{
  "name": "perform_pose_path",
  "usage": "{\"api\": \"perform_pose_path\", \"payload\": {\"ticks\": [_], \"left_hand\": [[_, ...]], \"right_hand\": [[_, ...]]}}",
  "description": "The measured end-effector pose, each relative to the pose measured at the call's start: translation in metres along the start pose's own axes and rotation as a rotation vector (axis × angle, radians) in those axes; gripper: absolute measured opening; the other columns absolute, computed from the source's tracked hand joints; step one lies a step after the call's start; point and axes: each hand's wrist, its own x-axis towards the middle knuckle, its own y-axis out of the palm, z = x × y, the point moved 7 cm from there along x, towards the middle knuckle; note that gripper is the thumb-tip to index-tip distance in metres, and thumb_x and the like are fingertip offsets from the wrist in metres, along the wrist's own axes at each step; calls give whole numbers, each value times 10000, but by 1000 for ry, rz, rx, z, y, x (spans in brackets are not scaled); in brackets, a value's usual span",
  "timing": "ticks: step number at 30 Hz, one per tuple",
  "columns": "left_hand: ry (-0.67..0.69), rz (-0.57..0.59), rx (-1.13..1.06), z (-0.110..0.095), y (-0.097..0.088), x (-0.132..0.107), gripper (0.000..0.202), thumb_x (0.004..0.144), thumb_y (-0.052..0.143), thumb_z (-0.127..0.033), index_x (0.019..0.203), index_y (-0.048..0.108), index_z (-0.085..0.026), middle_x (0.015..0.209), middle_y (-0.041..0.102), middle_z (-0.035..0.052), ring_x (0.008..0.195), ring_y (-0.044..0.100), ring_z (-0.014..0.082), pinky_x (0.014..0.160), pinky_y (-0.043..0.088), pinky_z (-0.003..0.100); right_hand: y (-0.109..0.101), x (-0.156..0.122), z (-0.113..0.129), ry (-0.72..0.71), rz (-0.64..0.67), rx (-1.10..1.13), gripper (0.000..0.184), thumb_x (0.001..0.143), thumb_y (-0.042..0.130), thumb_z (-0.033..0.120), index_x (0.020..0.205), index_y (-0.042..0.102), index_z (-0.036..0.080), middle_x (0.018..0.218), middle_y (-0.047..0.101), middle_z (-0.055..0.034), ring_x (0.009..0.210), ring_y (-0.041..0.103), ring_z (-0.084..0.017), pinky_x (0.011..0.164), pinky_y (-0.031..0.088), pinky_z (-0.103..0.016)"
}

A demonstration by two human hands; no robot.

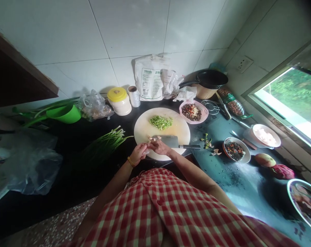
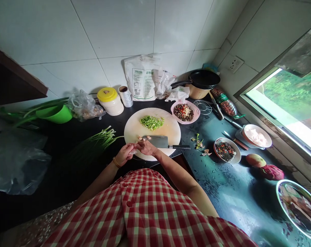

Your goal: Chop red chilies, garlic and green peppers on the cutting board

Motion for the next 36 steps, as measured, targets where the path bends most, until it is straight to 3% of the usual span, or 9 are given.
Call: {"api": "perform_pose_path", "payload": {"ticks": [3,8,12,17,22,26,30,33,36], "left_hand": [[-6,12,-56,2,3,1,328,652,689,-394,732,488,-146,469,359,-90,340,230,-10,326,120,121],[62,-10,-266,-3,3,6,332,650,694,-382,785,520,-134,523,378,-79,365,232,-11,321,142,117],[14,45,-395,-6,6,10,275,669,692,-307,803,544,-117,511,329,-87,379,243,-15,342,177,102],[-21,51,-430,-6,3,10,327,670,695,-274,934,545,-151,529,338,-86,387,267,-9,354,169,103],[-3,18,-350,-5,2,7,331,660,695,-303,915,526,-176,532,367,-81,384,270,0,356,167,116],[59,-71,-135,-2,-1,8,393,668,672,-369,972,517,-174,521,377,-88,358,261,4,340,156,132],[110,-110,58,1,-1,9,385,689,641,-410,964,537,-162,491,385,-82,337,276,9,326,156,146],[81,-81,-4,2,3,7,368,678,651,-391,937,556,-148,502,375,-81,339,252,2,320,133,146],[29,6,-149,0,9,5,366,662,673,-324,956,561,-137,537,373,-80,355,225,-10,327,117,133]], "right_hand": [[6,-3,-2,-28,16,31,386,810,429,527,633,525,197,569,481,14,549,413,-113,577,345,-259],[22,-4,-27,101,-139,450,409,765,440,588,637,430,199,531,397,50,445,328,-68,432,270,-212],[21,0,-40,191,-299,702,386,721,468,584,681,437,201,517,391,65,400,327,-58,392,285,-202],[-2,1,-52,269,-435,473,269,728,497,425,797,532,168,484,434,68,356,339,-56,346,255,-191],[-4,-2,-53,288,-437,280,409,773,472,390,1112,490,161,547,529,56,386,406,-75,391,324,-195],[2,-2,-22,52,-356,-14,282,801,484,416,836,604,163,631,579,5,533,481,-92,542,382,-210],[4,-6,-1,-64,-348,-242,246,815,476,327,650,561,166,631,563,-17,584,467,-106,596,370,-226],[4,-7,1,-86,-358,-190,221,806,457,280,641,550,166,621,544,-14,581,466,-108,606,381,-236],[9,-5,-8,-37,-286,106,217,798,459,337,759,581,162,619,536,3,533,470,-100,544,404,-233]]}}
